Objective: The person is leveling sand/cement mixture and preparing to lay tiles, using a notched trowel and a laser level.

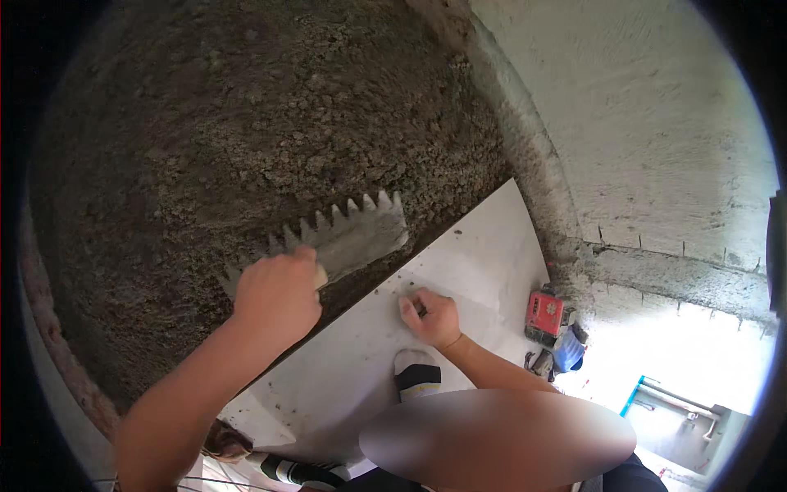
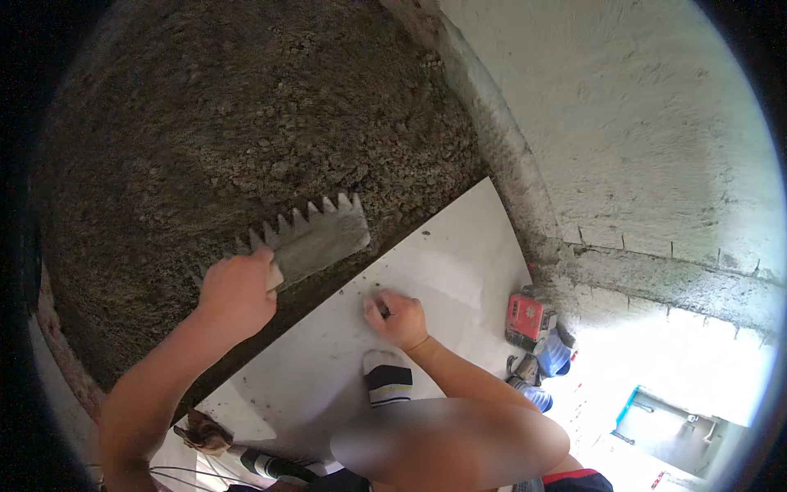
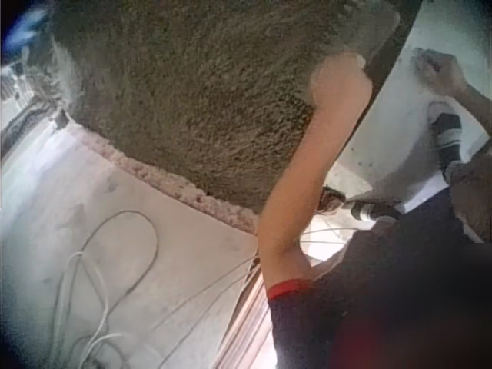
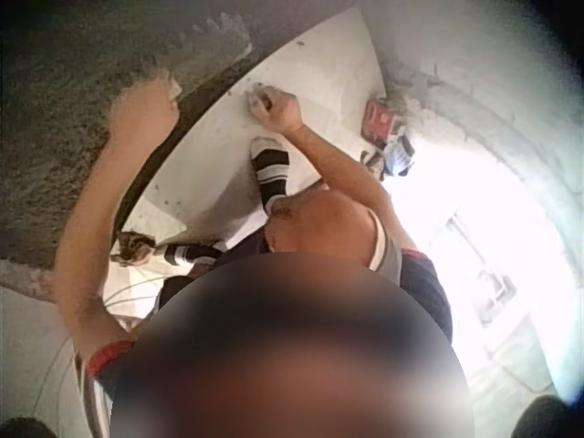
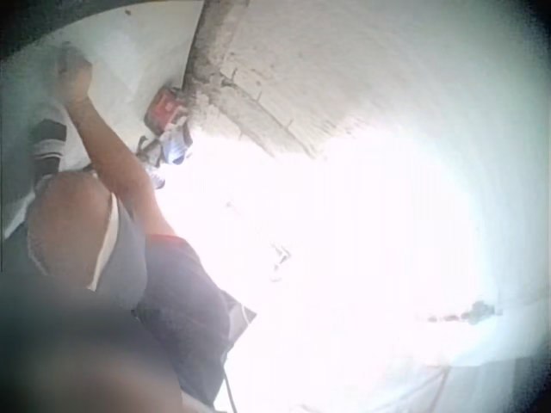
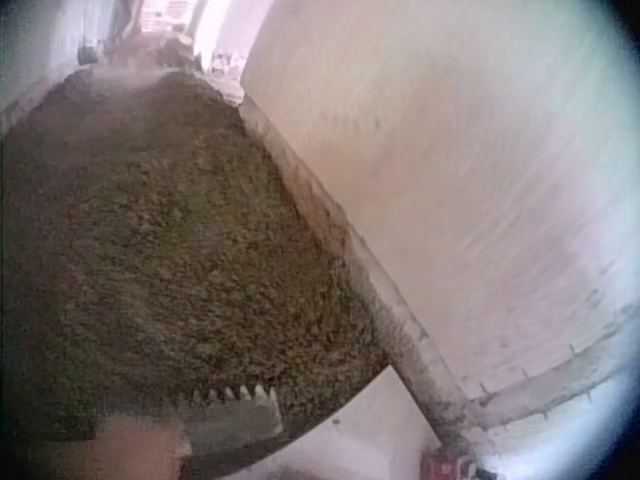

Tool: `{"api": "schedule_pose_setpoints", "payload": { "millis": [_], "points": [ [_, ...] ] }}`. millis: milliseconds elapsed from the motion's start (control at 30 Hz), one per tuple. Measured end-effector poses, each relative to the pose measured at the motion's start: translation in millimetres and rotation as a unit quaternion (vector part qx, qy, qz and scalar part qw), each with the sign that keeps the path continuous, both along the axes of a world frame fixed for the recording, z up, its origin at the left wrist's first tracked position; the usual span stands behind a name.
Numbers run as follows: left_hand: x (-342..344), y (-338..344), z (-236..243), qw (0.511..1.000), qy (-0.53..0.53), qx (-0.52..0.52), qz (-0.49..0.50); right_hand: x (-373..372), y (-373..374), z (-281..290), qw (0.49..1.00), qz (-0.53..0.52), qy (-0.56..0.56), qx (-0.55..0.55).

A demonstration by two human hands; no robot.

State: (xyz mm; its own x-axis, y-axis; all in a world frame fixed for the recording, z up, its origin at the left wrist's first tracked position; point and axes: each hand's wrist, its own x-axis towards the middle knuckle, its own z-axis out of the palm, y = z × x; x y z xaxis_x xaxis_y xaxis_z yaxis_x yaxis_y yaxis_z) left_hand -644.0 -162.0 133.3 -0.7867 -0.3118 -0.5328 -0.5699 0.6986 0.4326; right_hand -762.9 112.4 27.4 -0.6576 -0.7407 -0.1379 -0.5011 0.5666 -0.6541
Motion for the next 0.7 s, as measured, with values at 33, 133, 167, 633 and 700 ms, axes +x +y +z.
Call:
{"api": "schedule_pose_setpoints", "payload": {
  "millis": [33, 133, 167, 633, 700],
  "points": [
    [-12, 4, -4, 1.0, -0.01, 0.005, -0.004, -1, 2, -1, 1.0, -0.002, 0.0, 0.002],
    [-32, 17, -12, 0.999, -0.025, 0.018, -0.015, -4, 8, -1, 1.0, 0.006, -0.008, -0.004],
    [-34, 19, -13, 0.999, -0.028, 0.024, -0.019, -4, 8, -1, 1.0, 0.008, -0.004, 0.0],
    [-41, 4, -29, 0.994, -0.057, -0.004, -0.091, -4, 5, -1, 0.998, 0.055, 0.019, -0.034],
    [-43, 7, -27, 0.994, -0.05, -0.001, -0.093, -4, 6, -2, 0.997, 0.052, 0.04, -0.032]
  ]
}}
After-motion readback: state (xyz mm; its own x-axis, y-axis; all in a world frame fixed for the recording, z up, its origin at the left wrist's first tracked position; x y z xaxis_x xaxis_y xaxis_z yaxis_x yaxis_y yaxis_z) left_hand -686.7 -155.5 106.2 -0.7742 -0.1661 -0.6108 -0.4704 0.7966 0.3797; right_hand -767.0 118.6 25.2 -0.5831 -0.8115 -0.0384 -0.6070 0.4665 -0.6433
